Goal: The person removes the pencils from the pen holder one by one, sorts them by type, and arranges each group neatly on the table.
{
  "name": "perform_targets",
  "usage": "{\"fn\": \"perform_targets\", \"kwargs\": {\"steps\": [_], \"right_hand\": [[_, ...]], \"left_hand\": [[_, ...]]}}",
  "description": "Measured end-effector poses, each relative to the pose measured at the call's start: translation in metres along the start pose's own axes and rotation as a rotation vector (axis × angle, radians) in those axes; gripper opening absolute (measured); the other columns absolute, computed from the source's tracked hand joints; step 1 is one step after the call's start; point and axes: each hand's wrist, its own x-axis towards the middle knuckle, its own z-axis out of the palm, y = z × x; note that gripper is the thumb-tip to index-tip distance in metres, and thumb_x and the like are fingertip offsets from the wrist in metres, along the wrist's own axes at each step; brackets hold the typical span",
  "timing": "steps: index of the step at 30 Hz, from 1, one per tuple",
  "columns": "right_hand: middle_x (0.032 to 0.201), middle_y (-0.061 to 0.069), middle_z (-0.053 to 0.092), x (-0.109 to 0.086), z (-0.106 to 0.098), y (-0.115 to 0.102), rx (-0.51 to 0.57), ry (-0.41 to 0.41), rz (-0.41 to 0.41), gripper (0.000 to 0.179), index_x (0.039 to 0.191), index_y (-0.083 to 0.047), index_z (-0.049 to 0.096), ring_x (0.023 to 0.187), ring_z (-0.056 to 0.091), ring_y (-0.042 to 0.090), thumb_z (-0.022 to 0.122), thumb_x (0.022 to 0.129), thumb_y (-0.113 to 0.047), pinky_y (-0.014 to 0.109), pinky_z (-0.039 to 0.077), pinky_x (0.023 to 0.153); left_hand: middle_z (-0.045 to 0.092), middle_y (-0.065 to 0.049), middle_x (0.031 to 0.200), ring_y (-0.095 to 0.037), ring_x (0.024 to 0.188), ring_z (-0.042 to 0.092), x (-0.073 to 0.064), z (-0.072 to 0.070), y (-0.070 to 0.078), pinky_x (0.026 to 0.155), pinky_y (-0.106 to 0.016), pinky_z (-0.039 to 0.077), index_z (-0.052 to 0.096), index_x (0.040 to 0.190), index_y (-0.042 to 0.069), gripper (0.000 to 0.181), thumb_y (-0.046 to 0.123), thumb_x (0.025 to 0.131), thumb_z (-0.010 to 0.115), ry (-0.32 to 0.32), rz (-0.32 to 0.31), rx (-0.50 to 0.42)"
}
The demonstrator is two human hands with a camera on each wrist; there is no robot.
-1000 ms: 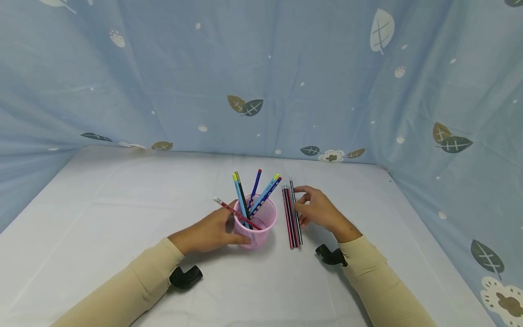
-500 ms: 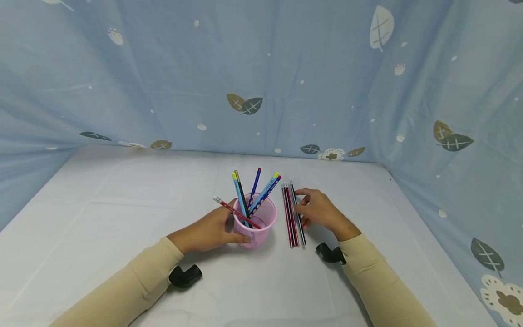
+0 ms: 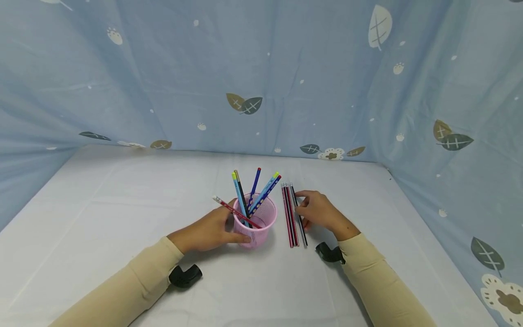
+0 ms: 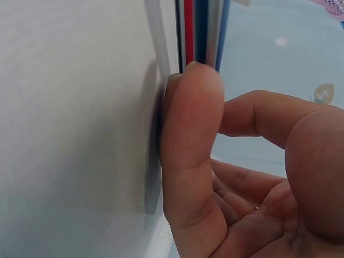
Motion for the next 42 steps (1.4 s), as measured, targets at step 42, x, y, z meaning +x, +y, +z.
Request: {"fn": "perform_targets", "kwargs": {"steps": [42], "right_hand": [[0.090, 0.012, 0.065, -0.007, 0.002, -0.014, -0.076, 0.259, -0.209, 0.028, 0.124, -0.009, 0.065, 0.057, 0.056, 0.018, 0.060, 0.097, -0.017, 0.028, 0.048, 0.051]], "left_hand": [[0.053, 0.002, 0.145, -0.024, 0.143, 0.042, 0.000, -0.001, -0.002, 0.121, -0.055, 0.029, 0.035, 0.152, 0.025, 0.089, 0.043, 0.079, 0.083, 0.007, 0.025, -0.009]]}}
